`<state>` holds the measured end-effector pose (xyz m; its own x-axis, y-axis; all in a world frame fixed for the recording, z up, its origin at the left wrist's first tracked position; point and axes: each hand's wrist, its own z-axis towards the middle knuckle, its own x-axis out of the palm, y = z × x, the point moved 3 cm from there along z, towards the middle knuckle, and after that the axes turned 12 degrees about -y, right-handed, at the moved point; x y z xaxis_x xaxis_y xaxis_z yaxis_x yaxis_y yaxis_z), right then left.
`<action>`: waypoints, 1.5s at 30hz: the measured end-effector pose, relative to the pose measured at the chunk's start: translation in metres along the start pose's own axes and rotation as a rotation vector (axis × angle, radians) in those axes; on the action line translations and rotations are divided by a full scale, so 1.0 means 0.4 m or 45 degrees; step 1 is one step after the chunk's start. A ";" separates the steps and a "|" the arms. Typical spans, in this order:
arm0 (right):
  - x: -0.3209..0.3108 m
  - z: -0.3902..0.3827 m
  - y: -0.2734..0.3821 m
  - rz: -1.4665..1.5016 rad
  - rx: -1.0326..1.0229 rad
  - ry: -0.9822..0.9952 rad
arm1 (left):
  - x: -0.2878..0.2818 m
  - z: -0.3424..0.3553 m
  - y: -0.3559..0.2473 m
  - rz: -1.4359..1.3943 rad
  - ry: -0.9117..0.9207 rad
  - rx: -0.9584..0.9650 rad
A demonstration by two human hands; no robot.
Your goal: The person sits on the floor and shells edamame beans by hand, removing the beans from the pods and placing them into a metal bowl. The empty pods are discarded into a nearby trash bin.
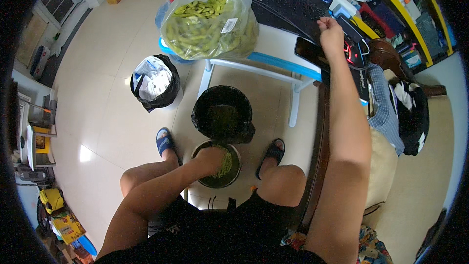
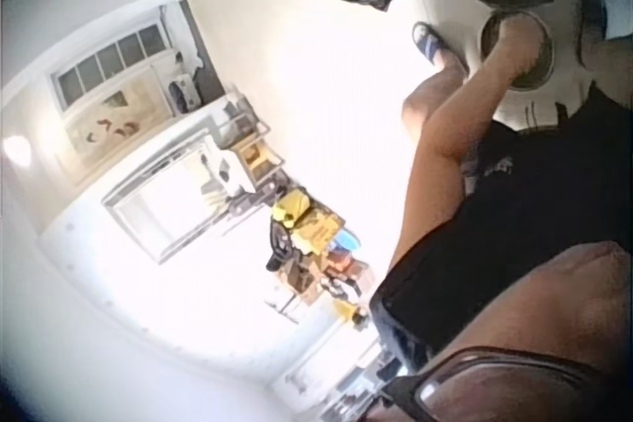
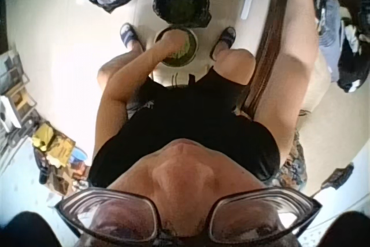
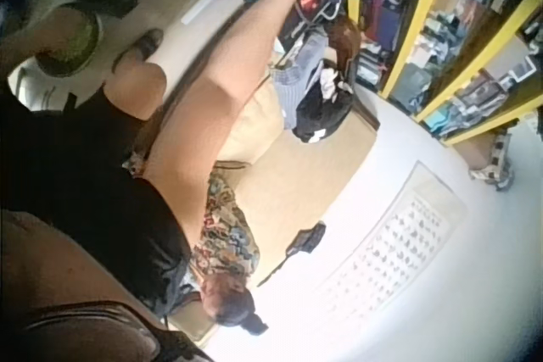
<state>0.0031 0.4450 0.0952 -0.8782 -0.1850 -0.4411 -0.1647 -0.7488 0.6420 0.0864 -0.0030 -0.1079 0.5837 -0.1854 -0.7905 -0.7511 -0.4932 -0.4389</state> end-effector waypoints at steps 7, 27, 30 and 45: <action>0.060 0.110 -0.190 0.053 0.160 0.156 | -0.071 -0.030 -0.044 0.014 -0.187 0.136; 0.078 0.104 -0.169 -0.023 0.044 0.150 | -0.089 0.000 -0.064 0.075 -0.205 0.226; 0.087 0.090 -0.143 -0.043 0.066 0.149 | -0.090 -0.004 -0.063 0.104 -0.249 0.262; 0.082 0.086 -0.133 -0.122 0.039 0.128 | -0.095 -0.004 -0.066 0.130 -0.298 0.291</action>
<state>-0.0323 0.5010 0.0683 -0.8086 -0.1778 -0.5609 -0.2605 -0.7466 0.6122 0.0847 0.0157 -0.0656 0.4350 -0.0108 -0.9004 -0.8673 -0.2738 -0.4157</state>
